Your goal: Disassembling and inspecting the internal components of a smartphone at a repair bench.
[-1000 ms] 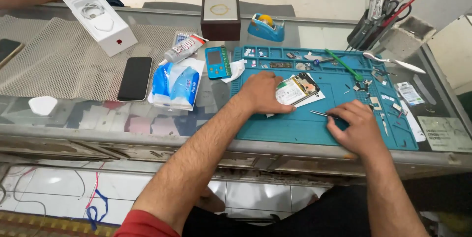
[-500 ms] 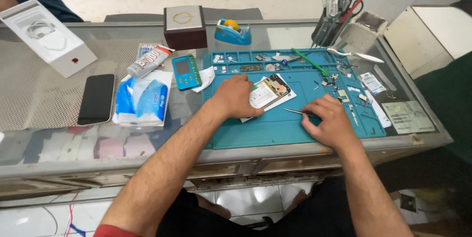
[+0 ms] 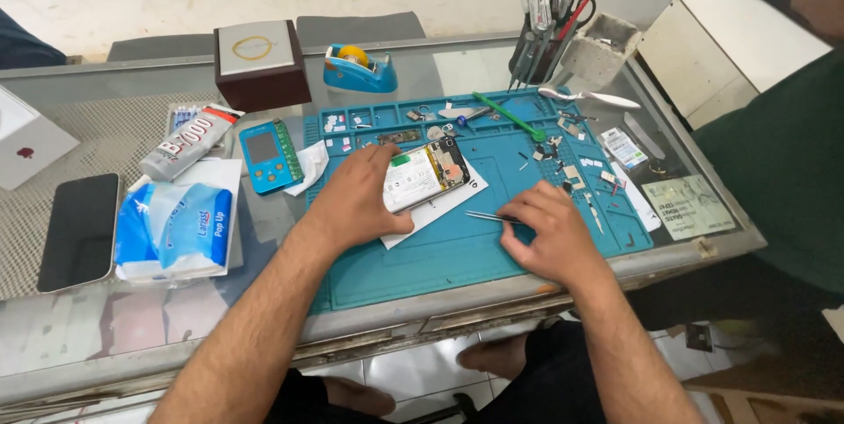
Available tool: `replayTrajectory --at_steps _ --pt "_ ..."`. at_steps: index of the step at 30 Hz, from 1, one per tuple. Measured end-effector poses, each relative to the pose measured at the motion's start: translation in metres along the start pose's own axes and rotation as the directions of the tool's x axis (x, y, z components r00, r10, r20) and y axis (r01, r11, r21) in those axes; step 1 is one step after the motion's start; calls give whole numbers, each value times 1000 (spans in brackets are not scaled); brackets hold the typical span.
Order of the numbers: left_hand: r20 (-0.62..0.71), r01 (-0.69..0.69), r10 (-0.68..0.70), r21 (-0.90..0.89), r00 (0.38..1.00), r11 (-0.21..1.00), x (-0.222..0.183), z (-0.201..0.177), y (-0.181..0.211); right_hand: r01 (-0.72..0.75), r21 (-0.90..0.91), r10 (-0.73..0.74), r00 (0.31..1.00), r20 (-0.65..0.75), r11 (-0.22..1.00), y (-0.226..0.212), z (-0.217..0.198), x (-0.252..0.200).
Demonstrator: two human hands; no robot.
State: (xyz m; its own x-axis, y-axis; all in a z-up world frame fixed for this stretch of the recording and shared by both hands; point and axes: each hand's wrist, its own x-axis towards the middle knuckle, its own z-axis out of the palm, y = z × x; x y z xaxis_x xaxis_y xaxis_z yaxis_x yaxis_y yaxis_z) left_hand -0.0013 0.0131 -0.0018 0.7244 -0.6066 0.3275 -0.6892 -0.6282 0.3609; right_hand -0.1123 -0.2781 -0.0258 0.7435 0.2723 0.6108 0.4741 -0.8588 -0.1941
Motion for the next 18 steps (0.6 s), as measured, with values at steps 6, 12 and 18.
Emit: replayTrajectory --at_steps 6,12,18 --pt "-64 30 -41 -164 997 986 -4 -18 -1 -119 116 134 983 -125 986 19 -14 7" --pt "107 129 -111 -176 988 976 1 -9 -2 -260 9 260 965 -40 966 65 -59 48" --pt "148 105 -105 6 983 994 2 -1 -1 -190 -70 202 925 322 979 67 -45 86"
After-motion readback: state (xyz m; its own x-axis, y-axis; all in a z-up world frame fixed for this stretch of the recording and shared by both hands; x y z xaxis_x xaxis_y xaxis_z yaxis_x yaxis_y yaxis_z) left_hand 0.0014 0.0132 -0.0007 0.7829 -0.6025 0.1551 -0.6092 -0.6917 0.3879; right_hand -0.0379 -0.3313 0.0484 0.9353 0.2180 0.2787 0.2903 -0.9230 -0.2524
